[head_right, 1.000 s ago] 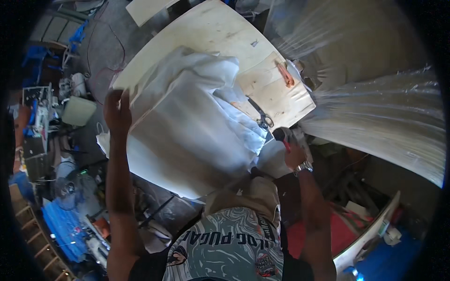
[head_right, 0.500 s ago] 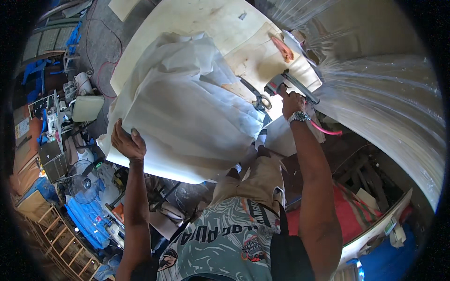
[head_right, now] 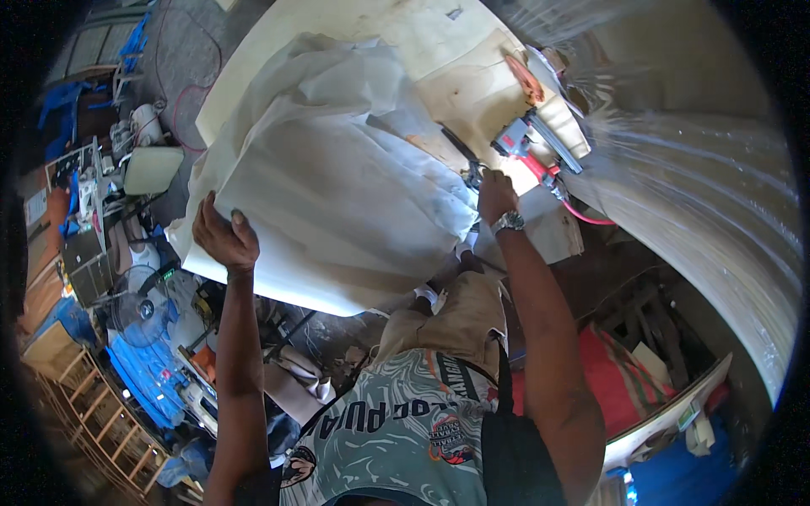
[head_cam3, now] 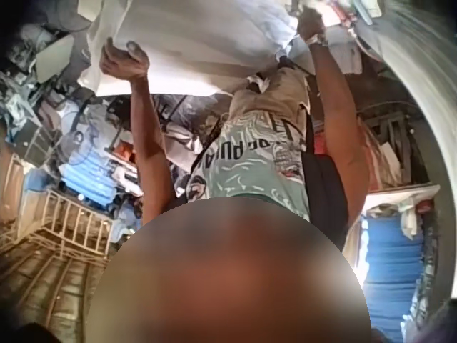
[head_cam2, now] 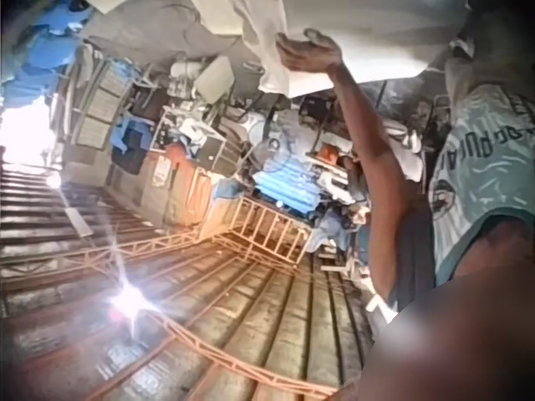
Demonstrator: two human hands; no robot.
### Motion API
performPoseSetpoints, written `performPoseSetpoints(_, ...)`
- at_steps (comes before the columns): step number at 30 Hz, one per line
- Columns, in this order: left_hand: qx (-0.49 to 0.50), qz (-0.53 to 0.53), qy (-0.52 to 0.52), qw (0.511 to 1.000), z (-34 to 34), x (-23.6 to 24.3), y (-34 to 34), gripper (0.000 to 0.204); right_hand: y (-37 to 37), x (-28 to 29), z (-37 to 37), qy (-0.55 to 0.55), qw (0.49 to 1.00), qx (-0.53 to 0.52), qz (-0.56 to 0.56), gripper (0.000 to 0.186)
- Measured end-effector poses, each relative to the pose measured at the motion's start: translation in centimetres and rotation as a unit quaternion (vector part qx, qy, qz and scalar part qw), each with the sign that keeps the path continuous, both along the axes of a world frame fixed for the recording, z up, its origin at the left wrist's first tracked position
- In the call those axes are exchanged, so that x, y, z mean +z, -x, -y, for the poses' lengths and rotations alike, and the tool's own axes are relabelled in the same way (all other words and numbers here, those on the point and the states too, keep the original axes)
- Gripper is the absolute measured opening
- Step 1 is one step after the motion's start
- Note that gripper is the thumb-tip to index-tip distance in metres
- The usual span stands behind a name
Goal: Applying and securing white foam padding to a wooden furniture frame using a pneumatic staple gun and scissors.
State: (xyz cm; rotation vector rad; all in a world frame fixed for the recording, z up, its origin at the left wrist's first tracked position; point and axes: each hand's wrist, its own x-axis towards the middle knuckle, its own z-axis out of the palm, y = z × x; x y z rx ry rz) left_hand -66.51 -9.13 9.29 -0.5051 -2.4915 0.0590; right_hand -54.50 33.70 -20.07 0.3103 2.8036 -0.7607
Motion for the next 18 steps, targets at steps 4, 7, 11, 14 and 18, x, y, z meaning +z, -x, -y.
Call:
performPoseSetpoints(4,-0.044,0.035,-0.064,0.996,1.3,-0.5,0.0,0.057,-0.1,-2.8,2.2,-0.145,0.982,0.076,0.096,0.043)
performPoseSetpoints(7,0.009,0.048,-0.049,0.998,1.6,-0.1,-0.3,0.059,1.4,-3.5,2.0,0.035,0.999,-0.018,0.01,0.028)
performPoseSetpoints(11,0.036,0.066,-0.063,0.995,1.5,0.9,-0.9,0.058,3.0,-4.7,0.8,-0.058,0.985,-0.012,0.164,0.034)
performPoseSetpoints(14,0.042,0.056,-0.064,0.995,1.6,1.4,-1.4,0.059,3.9,-6.8,-1.8,-0.242,0.891,0.331,0.197,0.028)
performPoseSetpoints(18,0.034,0.058,-0.066,0.996,2.2,-0.1,-2.4,0.064,-1.8,-6.6,-5.4,0.193,0.925,-0.179,0.273,0.024)
